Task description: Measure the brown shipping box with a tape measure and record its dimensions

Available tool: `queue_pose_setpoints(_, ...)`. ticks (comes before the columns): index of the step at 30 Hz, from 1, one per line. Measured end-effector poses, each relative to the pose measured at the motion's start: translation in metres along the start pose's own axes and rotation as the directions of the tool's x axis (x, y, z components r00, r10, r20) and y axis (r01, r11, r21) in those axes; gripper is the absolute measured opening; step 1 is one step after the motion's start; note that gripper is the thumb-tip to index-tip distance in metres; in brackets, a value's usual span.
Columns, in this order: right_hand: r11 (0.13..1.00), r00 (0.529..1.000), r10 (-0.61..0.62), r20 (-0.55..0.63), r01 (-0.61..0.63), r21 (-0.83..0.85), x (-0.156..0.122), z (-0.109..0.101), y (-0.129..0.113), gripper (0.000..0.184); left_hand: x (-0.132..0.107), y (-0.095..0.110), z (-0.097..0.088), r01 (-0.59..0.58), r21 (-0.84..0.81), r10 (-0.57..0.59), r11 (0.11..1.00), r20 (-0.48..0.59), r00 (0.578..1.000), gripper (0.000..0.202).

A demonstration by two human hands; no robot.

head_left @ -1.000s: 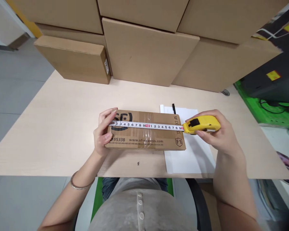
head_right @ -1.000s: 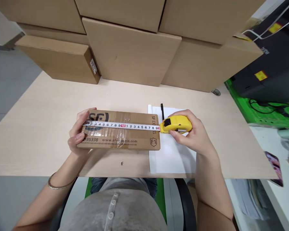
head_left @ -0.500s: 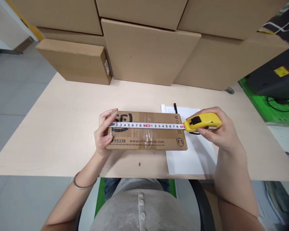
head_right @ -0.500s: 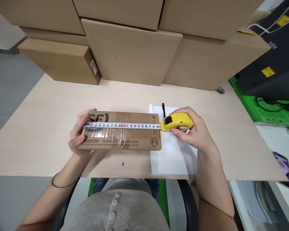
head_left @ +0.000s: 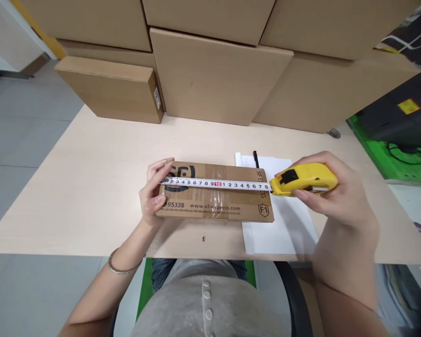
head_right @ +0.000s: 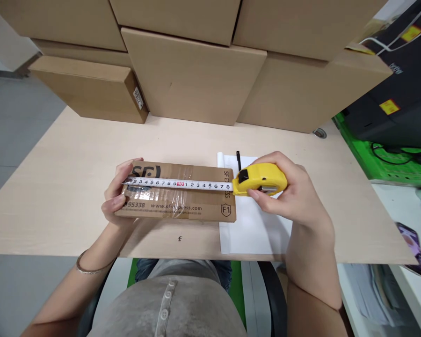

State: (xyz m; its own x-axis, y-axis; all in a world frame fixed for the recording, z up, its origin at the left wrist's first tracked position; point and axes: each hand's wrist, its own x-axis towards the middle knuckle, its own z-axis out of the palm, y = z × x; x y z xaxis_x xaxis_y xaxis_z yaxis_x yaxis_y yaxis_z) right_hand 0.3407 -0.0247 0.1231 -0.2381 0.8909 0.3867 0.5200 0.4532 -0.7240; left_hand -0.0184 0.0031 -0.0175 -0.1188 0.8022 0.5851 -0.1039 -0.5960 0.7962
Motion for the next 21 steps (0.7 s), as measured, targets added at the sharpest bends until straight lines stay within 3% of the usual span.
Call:
queue_pose_setpoints(4,1.0,0.988,-0.019,0.15,0.018,0.01,0.029,0.023,-0.03,0.028,0.0,-0.003,0.0,0.003,-0.043,-0.001,0.999,0.03,1.0,0.062)
queue_pose_setpoints(8,0.995,0.909,-0.096,0.405,0.076,0.066,0.063,0.064,-0.048,0.033,0.003,-0.002,0.005,0.057,-0.15,-0.053,0.987,0.035,0.998,0.087)
queue_pose_setpoints(11,0.983,0.864,-0.181,0.47,0.14,0.122,0.079,0.088,-0.056,0.033,0.005,0.002,0.007,0.082,-0.15,-0.079,0.985,0.027,0.997,0.093)
queue_pose_setpoints(14,0.974,0.873,-0.219,0.436,0.172,0.144,0.081,0.093,-0.061,0.036,0.003,0.009,0.002,0.039,-0.048,-0.039,0.998,-0.013,0.999,0.087)
queue_pose_setpoints(16,0.977,0.914,-0.204,0.352,0.165,0.137,0.078,0.086,-0.06,0.041,-0.001,0.018,-0.005,-0.056,0.144,0.06,0.988,-0.022,0.998,0.077)
queue_pose_setpoints(18,0.985,0.958,-0.145,0.247,0.117,0.124,0.073,0.076,-0.053,0.045,-0.008,0.03,-0.01,-0.175,0.391,0.179,0.904,0.027,0.983,0.068)
queue_pose_setpoints(21,0.988,0.993,-0.015,0.118,-0.004,0.157,0.069,0.065,-0.031,0.051,-0.022,0.056,-0.01,-0.397,0.582,0.324,0.709,0.232,0.917,0.08)
